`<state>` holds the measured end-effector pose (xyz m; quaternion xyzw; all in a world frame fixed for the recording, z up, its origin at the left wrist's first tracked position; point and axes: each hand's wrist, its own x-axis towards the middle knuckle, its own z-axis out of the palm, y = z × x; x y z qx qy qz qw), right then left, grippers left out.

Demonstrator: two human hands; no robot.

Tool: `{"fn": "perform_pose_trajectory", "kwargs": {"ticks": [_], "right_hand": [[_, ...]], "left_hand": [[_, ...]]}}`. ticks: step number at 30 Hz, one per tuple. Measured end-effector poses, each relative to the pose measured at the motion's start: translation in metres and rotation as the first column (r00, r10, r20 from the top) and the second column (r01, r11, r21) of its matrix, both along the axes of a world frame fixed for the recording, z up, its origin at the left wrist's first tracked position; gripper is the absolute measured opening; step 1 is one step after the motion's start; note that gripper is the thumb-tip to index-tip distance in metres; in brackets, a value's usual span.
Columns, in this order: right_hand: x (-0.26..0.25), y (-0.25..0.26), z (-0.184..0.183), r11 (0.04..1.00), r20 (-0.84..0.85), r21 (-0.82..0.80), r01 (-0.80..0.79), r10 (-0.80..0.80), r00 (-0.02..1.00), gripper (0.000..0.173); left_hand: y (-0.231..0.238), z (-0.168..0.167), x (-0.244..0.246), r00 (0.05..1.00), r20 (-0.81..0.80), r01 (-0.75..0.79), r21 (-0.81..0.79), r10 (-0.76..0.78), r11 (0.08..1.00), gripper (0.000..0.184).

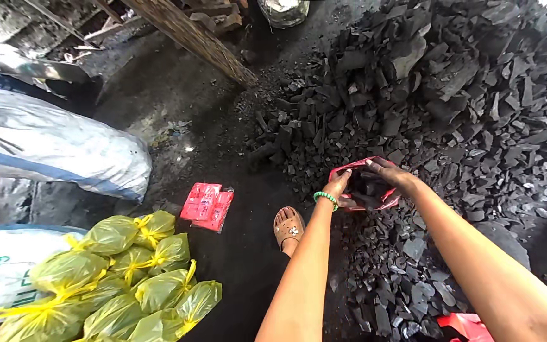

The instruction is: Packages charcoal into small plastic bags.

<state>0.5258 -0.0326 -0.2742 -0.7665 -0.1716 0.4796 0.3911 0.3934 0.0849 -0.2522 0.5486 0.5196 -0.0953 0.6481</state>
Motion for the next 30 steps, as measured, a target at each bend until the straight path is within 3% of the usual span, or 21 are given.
{"fn": "perform_pose_trajectory", "kwargs": {"ticks": [2,4,6,9,11,13,15,17,18,21,22,25,28,30], "right_hand": [[-0.002,-0.003,0.025,0.998,-0.022,-0.057,-0.027,0.026,0.999,0.069],[-0.002,-0.005,0.039,0.995,0.005,-0.09,-0.052,0.052,0.999,0.068],[-0.001,-0.01,0.055,0.989,0.08,-0.113,-0.092,0.102,0.992,0.071],[0.005,-0.025,0.081,0.993,0.258,-0.074,-0.094,0.11,0.96,0.076],[0.011,-0.043,0.08,0.993,0.302,0.114,0.039,-0.072,0.951,0.06],[0.012,-0.063,0.062,0.945,0.298,0.268,0.186,-0.265,0.917,0.037],[0.007,-0.08,0.025,0.944,0.386,0.227,0.24,-0.313,0.868,0.032],[-0.014,-0.093,-0.023,0.988,0.453,0.036,0.149,-0.149,0.879,0.034],[-0.031,-0.095,-0.047,0.994,0.472,-0.065,0.084,-0.044,0.881,0.044],[-0.092,-0.096,-0.088,0.932,0.414,-0.354,-0.078,0.231,0.881,0.108],[-0.109,-0.097,-0.092,0.907,0.401,-0.407,-0.105,0.281,0.872,0.114],[-0.135,-0.111,-0.096,0.884,0.44,-0.445,-0.144,0.356,0.825,0.092],[-0.142,-0.13,-0.092,0.843,0.395,-0.479,-0.245,0.457,0.797,0.069],[-0.145,-0.14,-0.091,0.843,0.389,-0.465,-0.269,0.468,0.793,0.062]], "left_hand": [[0.006,0.009,-0.002,0.949,-0.191,0.296,0.258,-0.252,0.92,0.061],[0.003,0.027,-0.003,0.809,-0.421,0.57,0.393,-0.411,0.721,0.055],[-0.01,0.044,-0.003,0.67,-0.585,0.735,0.439,-0.456,0.516,0.058],[-0.027,0.06,-0.006,0.562,-0.636,0.823,0.494,-0.529,0.28,0.066],[-0.031,0.064,-0.014,0.529,-0.592,0.805,0.576,-0.608,0.14,0.05],[-0.029,0.065,-0.023,0.547,-0.546,0.743,0.665,-0.635,0.069,0.036],[-0.022,0.065,-0.028,0.635,-0.488,0.67,0.734,-0.599,0.113,0.034],[-0.015,0.067,-0.028,0.665,-0.517,0.697,0.689,-0.539,0.199,0.04],[-0.013,0.067,-0.028,0.654,-0.545,0.725,0.65,-0.524,0.229,0.04],[-0.008,0.073,-0.028,0.621,-0.564,0.767,0.58,-0.543,0.275,0.034],[-0.007,0.076,-0.028,0.624,-0.553,0.763,0.583,-0.552,0.278,0.032],[0.0,0.088,-0.026,0.71,-0.398,0.664,0.652,-0.581,0.365,0.028],[-0.002,0.1,-0.021,0.848,0.004,0.396,0.661,-0.53,0.638,0.022],[-0.015,0.112,-0.018,0.873,0.292,0.211,0.498,-0.391,0.841,0.019]]}}
